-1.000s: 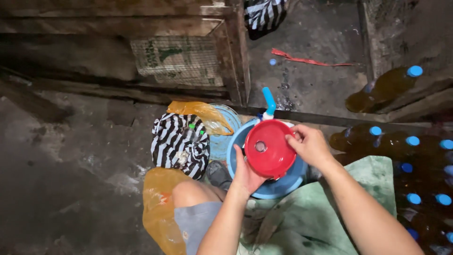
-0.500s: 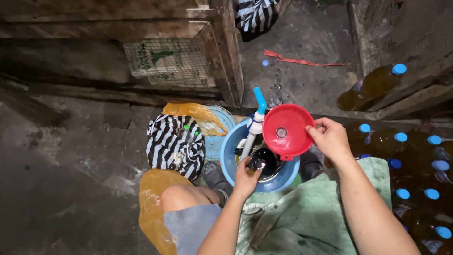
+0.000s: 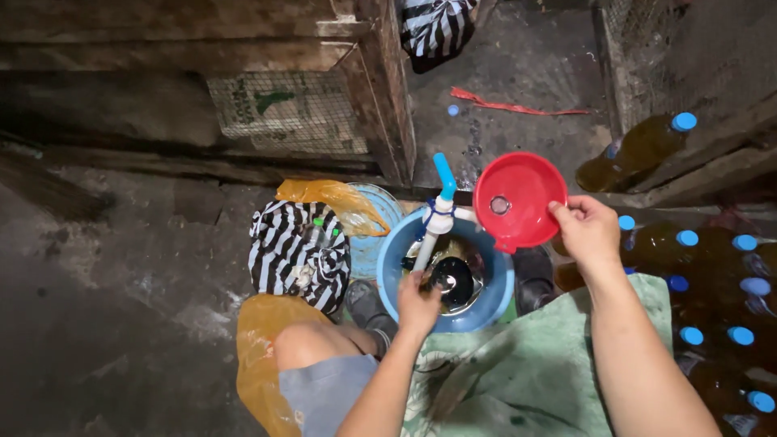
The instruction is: Transferring dark fluid, likely oil, from various containers and bottles into a blue bucket using a pump and funnel.
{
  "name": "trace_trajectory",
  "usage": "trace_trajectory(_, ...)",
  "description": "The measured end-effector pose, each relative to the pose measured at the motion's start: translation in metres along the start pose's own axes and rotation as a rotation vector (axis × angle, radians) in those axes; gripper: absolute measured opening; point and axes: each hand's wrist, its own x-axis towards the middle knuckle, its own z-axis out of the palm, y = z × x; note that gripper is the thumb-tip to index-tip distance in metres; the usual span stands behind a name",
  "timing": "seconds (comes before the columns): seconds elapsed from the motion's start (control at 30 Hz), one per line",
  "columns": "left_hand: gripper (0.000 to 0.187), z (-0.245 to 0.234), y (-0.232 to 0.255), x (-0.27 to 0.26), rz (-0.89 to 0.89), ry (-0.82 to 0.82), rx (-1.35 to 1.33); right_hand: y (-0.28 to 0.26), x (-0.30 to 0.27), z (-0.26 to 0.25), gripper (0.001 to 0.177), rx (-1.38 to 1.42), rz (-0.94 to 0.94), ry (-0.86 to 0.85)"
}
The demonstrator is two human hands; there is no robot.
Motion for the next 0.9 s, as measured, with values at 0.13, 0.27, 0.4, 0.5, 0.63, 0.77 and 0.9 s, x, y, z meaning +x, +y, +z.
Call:
trace_trajectory(0.13,0.045,-0.034,0.023,0.003,0.12,0.145,0.255,-0.004,0.007,-0.003,0.018,0.035,0.066,0.021)
trace_trajectory(0.27,0.047,-0.048,0.018,0.005,0.079,0.281,0.309,0.03,0.017,-0.004,0.02,-0.09,0.025,-0.016)
trace_trajectory(0.4,0.054,-0.05,0.006,0.015,0.015,0.38,0.367,0.033,0.002,0.018,0.025,-0.414,0.056,-0.139)
trace_trajectory(0.5,0.057,-0.052,0.01,0.026,-0.265,0.371,0.428,0.036,-0.014,0.043,0.029,-0.671,0.147,-0.164)
trace_trajectory(0.63,0.037,-0.051,-0.012,0.035,-0.454,0.268,0.449,0.096,-0.008,0.068,0.028,-0.756,0.18,-0.198)
trace_trajectory(0.77,0.033,-0.044,-0.061,0.039,-0.417,0.282,0.32,0.159,-0.003,0.085,0.024,-0.764,-0.067,-0.265)
trace_trajectory(0.9,0.025,-0.026,-0.127,0.053,-0.449,0.379,0.107,0.185,-0.001,0.097,0.021,-0.684,0.077,-0.325)
